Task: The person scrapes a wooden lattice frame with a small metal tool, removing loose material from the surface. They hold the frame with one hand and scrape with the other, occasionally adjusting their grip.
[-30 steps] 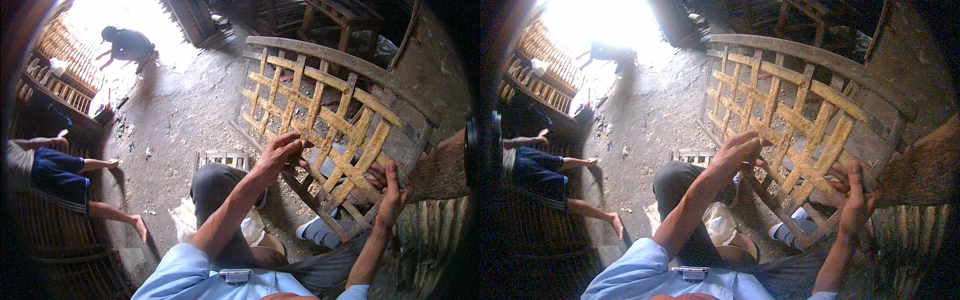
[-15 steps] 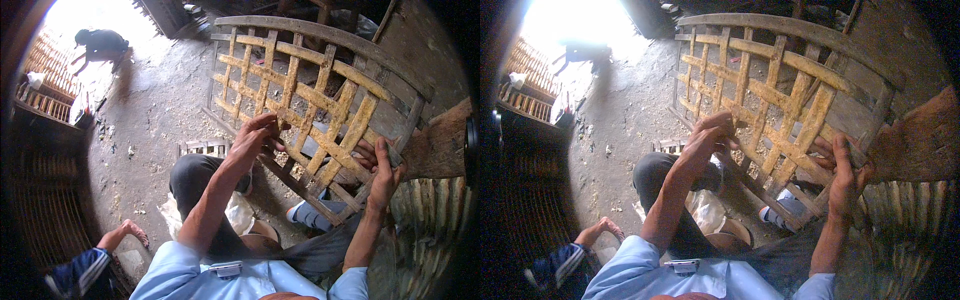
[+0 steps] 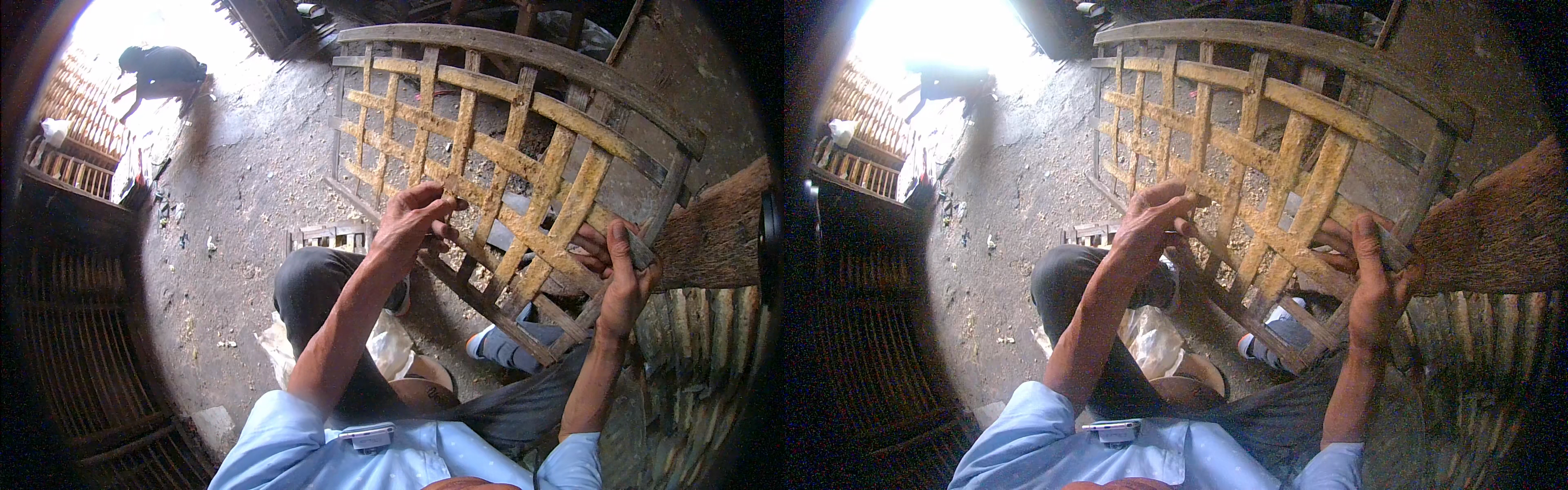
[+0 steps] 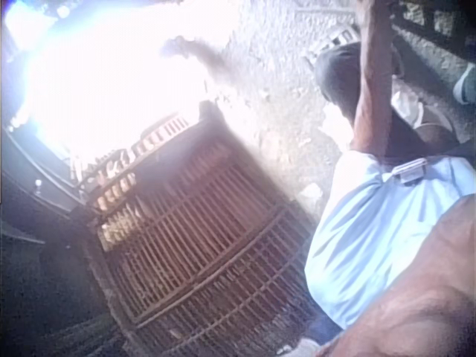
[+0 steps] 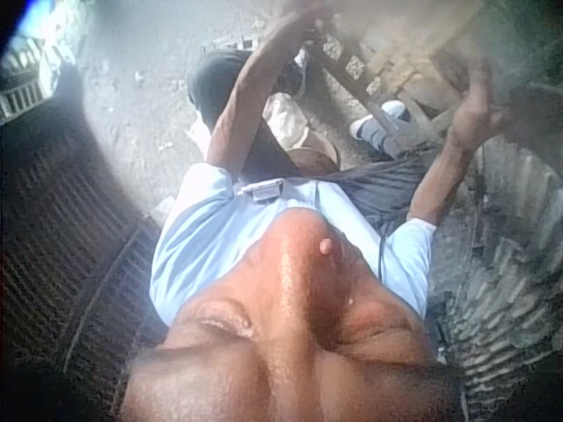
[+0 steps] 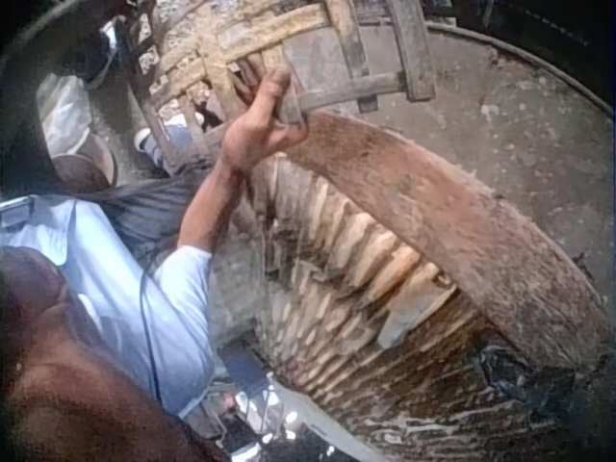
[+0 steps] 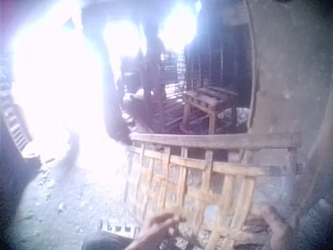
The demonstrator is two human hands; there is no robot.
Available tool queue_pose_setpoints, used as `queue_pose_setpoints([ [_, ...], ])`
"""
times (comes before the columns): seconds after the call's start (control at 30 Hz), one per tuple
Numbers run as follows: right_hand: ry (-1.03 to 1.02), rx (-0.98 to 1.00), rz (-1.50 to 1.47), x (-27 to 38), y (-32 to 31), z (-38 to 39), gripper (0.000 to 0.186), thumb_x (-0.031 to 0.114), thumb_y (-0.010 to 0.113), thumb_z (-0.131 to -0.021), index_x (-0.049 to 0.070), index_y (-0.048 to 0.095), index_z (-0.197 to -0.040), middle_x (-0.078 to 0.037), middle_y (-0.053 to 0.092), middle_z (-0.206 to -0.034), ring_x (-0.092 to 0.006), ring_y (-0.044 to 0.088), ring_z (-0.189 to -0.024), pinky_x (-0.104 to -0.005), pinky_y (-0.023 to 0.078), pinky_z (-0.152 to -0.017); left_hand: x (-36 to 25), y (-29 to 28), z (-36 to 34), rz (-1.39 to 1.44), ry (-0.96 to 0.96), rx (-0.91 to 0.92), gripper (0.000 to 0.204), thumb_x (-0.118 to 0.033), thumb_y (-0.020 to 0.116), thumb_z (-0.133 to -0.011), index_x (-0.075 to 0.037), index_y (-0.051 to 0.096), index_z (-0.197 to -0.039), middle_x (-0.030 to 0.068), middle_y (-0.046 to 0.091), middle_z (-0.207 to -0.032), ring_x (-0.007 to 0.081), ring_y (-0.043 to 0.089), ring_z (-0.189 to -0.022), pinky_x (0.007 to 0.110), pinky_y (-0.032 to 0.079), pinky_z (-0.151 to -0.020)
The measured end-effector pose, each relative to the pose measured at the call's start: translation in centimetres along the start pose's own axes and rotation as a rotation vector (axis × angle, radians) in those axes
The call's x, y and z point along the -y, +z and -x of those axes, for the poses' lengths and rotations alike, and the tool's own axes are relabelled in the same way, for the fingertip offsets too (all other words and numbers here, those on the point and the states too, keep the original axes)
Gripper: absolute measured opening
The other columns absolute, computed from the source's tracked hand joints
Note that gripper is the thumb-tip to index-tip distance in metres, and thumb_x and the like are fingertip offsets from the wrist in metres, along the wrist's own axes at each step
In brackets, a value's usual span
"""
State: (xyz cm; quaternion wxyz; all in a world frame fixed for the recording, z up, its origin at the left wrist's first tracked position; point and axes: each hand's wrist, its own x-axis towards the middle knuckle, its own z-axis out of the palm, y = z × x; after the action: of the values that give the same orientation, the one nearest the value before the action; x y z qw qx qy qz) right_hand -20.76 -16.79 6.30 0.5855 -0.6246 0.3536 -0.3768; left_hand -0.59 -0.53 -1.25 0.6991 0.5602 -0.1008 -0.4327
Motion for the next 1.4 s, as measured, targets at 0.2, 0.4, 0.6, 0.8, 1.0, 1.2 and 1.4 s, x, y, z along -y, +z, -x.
queue_pose_setpoints([
  [0.2,0.004,0.046,0.011,0.2,0.2,0.2,0.031,0.023,0.062,-0.095,-0.002,0.054,-0.112,-0.019,0.068,-0.092,-0.0265,0.071,-0.08,-0.0339,0.06,-0.061,1.0,-1.0,-0.9,0.061,-0.024,-0.004,0.019,-0.019,0.065,-0.087,-0.004,0.063,-0.098,0.0058,0.071,-0.092,0.0097,0.065,-0.057,0.024,0.056,-0.05],
  [0.4,-0.043,0.027,0.022,-0.2,0.9,0.4,0.033,0.024,0.062,-0.094,-0.005,0.056,-0.108,-0.02,0.069,-0.09,-0.0245,0.072,-0.076,-0.0321,0.06,-0.061,1.5,-0.6,-0.9,0.098,-0.033,-0.083,0.018,-0.02,0.063,-0.086,-0.004,0.061,-0.093,0.0064,0.069,-0.09,0.0112,0.063,-0.056,0.026,0.056,-0.052],
  [0.6,-0.083,0.084,0.05,-0.3,0.8,0.6,0.032,0.025,0.06,-0.095,-0.004,0.056,-0.107,-0.022,0.069,-0.089,-0.024,0.072,-0.077,-0.0314,0.06,-0.062,1.8,-0.6,-0.9,0.096,-0.015,-0.134,0.016,-0.017,0.06,-0.086,-0.002,0.059,-0.093,0.0084,0.068,-0.088,0.0142,0.063,-0.056,0.026,0.053,-0.05],
  [0.8,-0.076,0.103,0.003,-0.3,0.7,1.0,0.03,0.019,0.062,-0.095,-0.005,0.055,-0.11,-0.021,0.068,-0.09,-0.0263,0.071,-0.077,-0.0343,0.061,-0.062,1.4,-0.5,-0.7,-0.04,-0.047,-0.115,0.013,-0.013,0.055,-0.086,-0.002,0.057,-0.091,0.0104,0.068,-0.093,0.0143,0.061,-0.054,0.026,0.05,-0.046],
  [1.0,-0.007,-0.024,-0.028,0.1,0.5,0.4,0.032,0.02,0.062,-0.095,-0.004,0.052,-0.114,-0.02,0.067,-0.093,-0.0277,0.071,-0.081,-0.0352,0.061,-0.061,-0.4,-0.3,0.4,0.021,0.027,0.034,0.026,-0.029,0.062,-0.092,-0.004,0.066,-0.096,0.0013,0.062,-0.08,0.0097,0.051,-0.057,0.023,0.044,-0.048],
  [1.2,-0.027,0.036,0.034,0.1,0.5,0.6,0.039,0.028,0.062,-0.095,-0.004,0.051,-0.114,-0.024,0.069,-0.089,-0.024,0.071,-0.074,-0.0328,0.06,-0.061,-0.7,1.3,0.4,-0.241,-0.086,-0.133,0.035,-0.037,0.078,-0.08,-0.006,0.064,-0.086,-0.0006,0.055,-0.072,0.0069,0.048,-0.057,0.023,0.037,-0.047],
  [1.4,0.013,0.05,-0.031,0.0,0.4,0.5,0.03,0.019,0.062,-0.095,-0.002,0.052,-0.114,-0.02,0.068,-0.095,-0.0265,0.071,-0.079,-0.0352,0.061,-0.062,0.6,-0.3,-0.5,-0.007,-0.006,0.012,0.034,-0.028,0.078,-0.084,-0.003,0.055,-0.091,0.0011,0.059,-0.074,0.0074,0.062,-0.056,0.019,0.046,-0.042],
])
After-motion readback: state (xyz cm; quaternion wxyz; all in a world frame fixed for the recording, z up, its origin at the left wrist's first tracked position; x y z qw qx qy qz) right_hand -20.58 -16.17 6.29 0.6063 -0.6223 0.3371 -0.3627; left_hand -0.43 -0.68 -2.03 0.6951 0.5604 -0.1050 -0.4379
